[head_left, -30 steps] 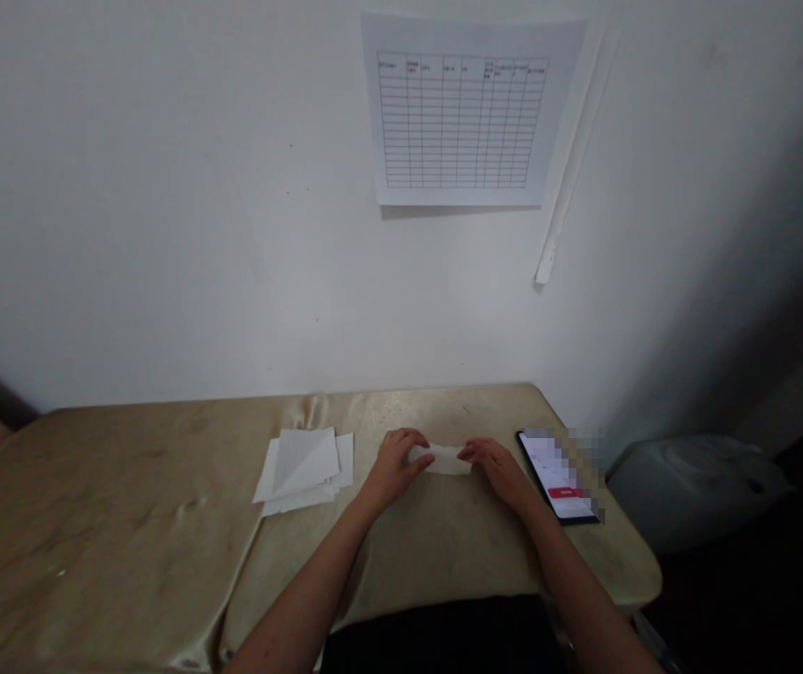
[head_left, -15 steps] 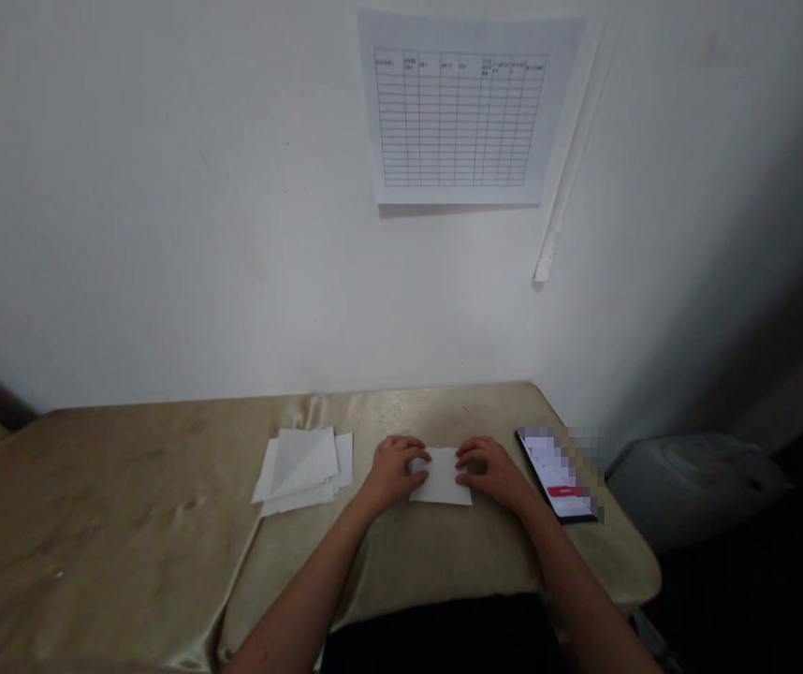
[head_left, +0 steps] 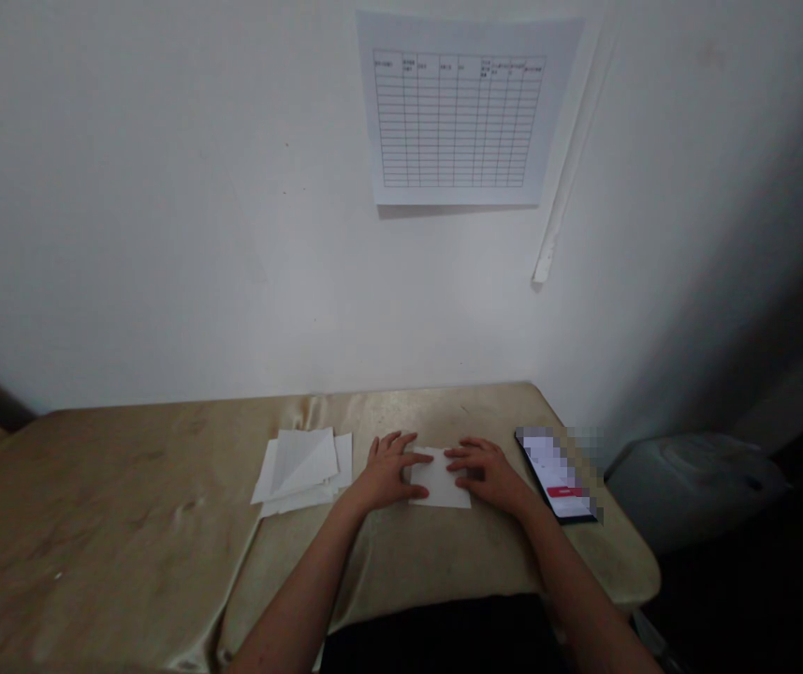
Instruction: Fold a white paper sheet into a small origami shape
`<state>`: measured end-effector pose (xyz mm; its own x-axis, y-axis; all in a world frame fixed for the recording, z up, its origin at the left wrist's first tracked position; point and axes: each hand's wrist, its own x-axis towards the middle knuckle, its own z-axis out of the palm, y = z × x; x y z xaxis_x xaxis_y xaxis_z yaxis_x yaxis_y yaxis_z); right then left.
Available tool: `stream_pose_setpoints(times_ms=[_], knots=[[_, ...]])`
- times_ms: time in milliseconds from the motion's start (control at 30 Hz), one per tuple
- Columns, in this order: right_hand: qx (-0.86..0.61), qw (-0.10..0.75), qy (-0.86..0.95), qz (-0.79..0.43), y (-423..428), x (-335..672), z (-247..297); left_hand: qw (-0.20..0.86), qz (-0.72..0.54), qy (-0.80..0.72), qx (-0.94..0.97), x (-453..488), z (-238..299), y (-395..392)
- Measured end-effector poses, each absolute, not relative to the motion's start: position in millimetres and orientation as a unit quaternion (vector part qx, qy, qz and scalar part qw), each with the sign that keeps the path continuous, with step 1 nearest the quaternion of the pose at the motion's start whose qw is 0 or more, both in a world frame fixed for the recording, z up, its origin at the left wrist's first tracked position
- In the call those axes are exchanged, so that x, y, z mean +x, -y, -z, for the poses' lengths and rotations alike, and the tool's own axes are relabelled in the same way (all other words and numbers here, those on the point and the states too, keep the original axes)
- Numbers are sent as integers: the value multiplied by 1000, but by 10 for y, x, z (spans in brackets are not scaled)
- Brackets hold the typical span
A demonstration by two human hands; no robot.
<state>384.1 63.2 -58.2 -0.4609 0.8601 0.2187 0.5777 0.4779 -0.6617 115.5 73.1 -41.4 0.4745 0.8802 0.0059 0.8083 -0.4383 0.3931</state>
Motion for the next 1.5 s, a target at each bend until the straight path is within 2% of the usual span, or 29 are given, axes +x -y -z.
stream_pose_setpoints(times_ms=[500, 933, 1300, 1500], knots=[[-452, 306, 806, -230, -624, 3835, 633, 89, -144, -565, 808, 1273, 444, -688], [-427, 344, 797, -254, -596, 3812, 572, 111, -74, -555, 821, 1349, 434, -599], [-415, 321, 810, -261, -587, 3813, 551, 117, -167, -505, 838, 1308, 512, -680], [-417, 326, 812, -248, -596, 3811, 580, 146, -170, -455, 862, 1296, 469, -736]])
